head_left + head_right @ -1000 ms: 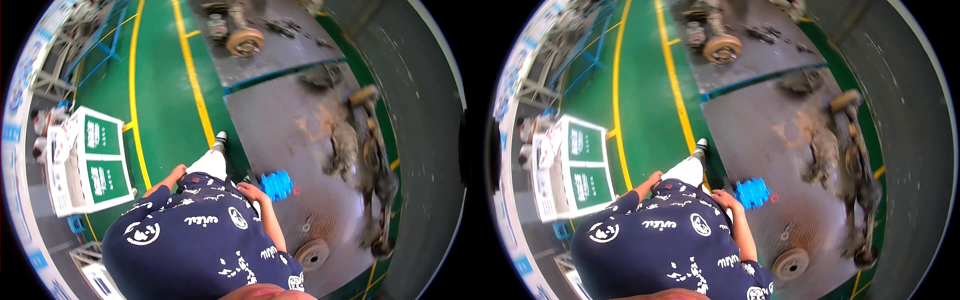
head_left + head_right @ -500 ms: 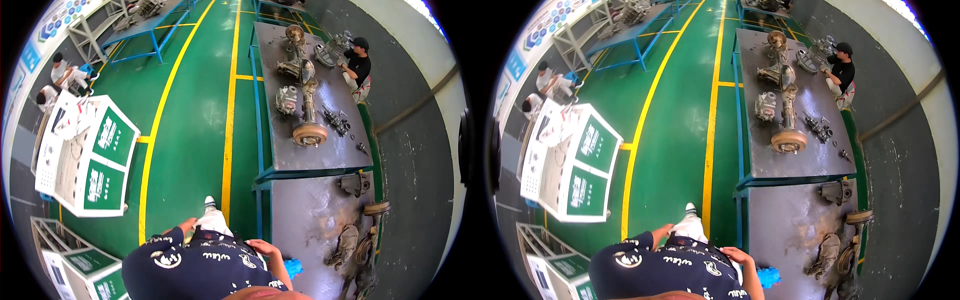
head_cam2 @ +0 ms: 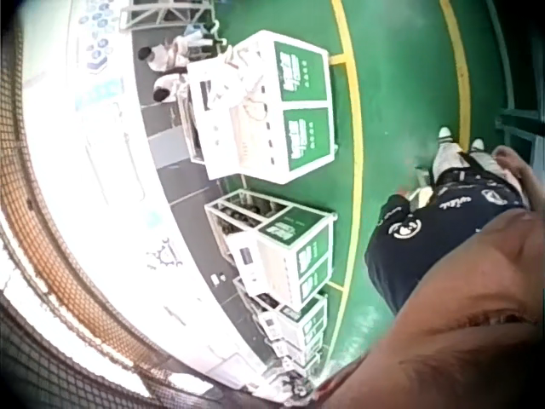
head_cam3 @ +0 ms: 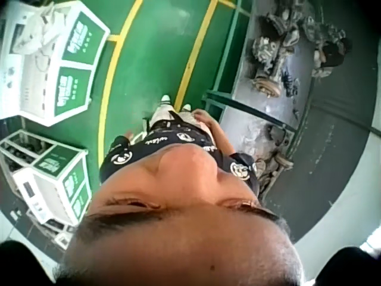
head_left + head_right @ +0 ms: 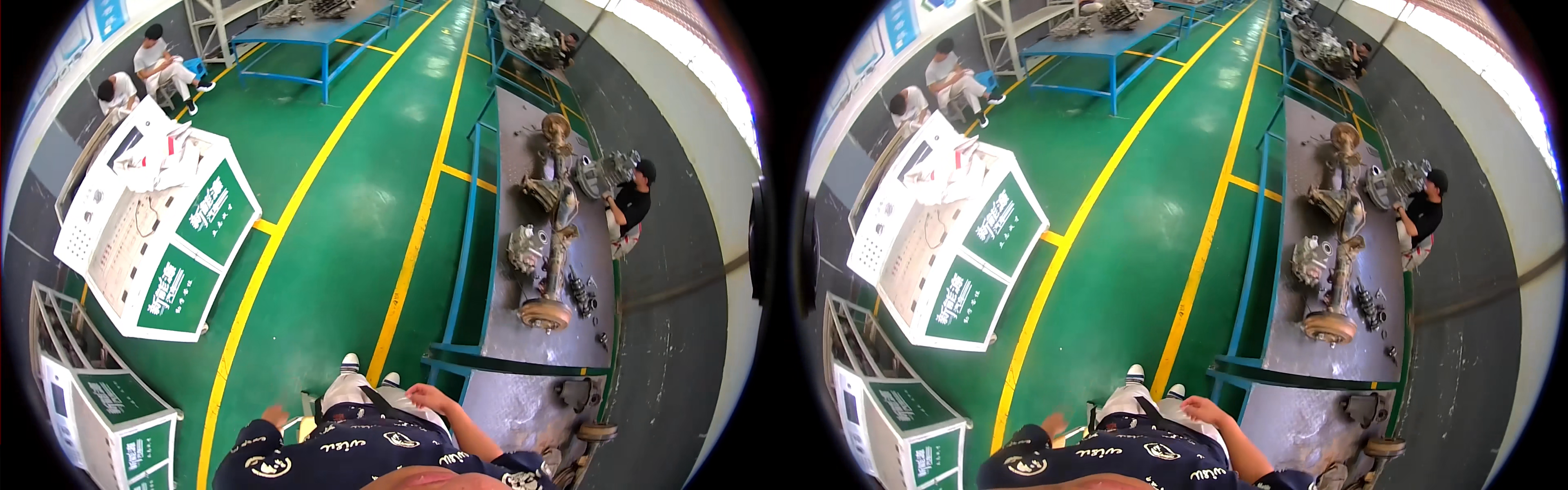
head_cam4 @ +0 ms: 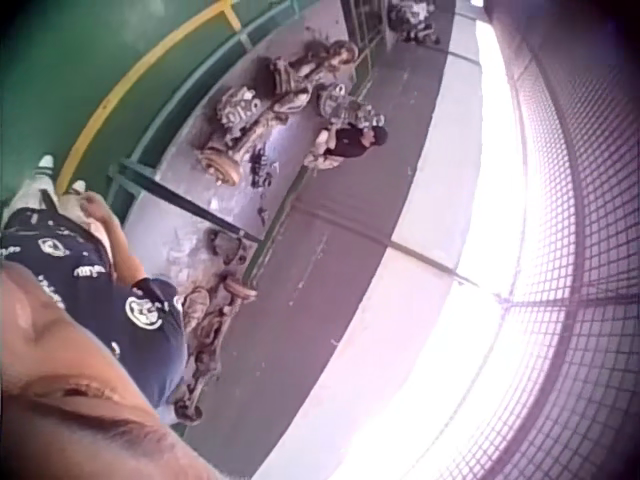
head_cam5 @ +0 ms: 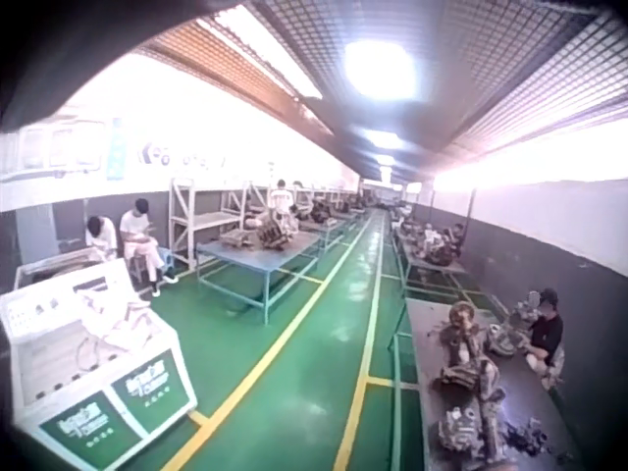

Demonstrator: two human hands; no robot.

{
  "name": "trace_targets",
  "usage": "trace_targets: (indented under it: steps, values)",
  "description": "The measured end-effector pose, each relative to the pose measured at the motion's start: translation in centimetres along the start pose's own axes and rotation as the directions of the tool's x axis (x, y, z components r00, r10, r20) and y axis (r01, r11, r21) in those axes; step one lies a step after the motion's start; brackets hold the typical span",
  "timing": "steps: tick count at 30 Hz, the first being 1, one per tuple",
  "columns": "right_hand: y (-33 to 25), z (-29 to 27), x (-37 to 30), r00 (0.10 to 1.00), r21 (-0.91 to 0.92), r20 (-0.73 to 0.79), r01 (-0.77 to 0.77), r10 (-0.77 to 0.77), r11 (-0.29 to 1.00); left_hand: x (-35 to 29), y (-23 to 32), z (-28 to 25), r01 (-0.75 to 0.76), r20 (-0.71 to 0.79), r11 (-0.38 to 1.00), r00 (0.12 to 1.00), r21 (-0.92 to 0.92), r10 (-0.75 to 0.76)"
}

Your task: The person handles a blue compressor component on a workbench, picks up a crankshaft and a cloth, then walks across the workshop floor and sits down.

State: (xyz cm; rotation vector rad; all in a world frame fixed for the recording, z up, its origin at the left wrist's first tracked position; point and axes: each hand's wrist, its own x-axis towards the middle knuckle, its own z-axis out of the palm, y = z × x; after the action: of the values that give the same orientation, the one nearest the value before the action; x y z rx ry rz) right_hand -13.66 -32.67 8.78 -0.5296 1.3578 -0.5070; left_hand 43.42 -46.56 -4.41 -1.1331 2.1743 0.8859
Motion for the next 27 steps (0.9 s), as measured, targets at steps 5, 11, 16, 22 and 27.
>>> trace_targets:
  steps: [5,11,16,22,27]
  values:
    - [8.9,-12.5,4.5,0.971,-0.6,-0.23,-0.193,0.064,0.777,-8.7,3.0,7.5,0.679,0.225,0.298,0.569,-0.671,-0.791]
    - [10.0,-12.7,5.5,0.985,-0.974,-0.06,-0.022,-0.162,0.226,-7.5,2.6,7.1,0.703,0.404,0.616,0.71,-0.356,-0.577]
    - [2.5,-2.2,6.0,0.921,-0.605,-0.32,-0.018,-0.222,0.796,-2.0,2.2,3.3,0.548,0.286,0.642,0.834,-0.537,-0.473]
    - [2.8,-1.9,3.0,0.94,-0.447,-0.164,0.2,-0.3,0.872,3.3,5.3,-2.9,0.45,0.225,0.61,0.883,-0.652,-0.412]
    - [11.1,-8.4,1.1,0.806,-0.013,-0.59,0.061,-0.057,0.998,5.2,9.0,-6.6,0.433,0.21,0.621,0.892,-0.654,-0.401]
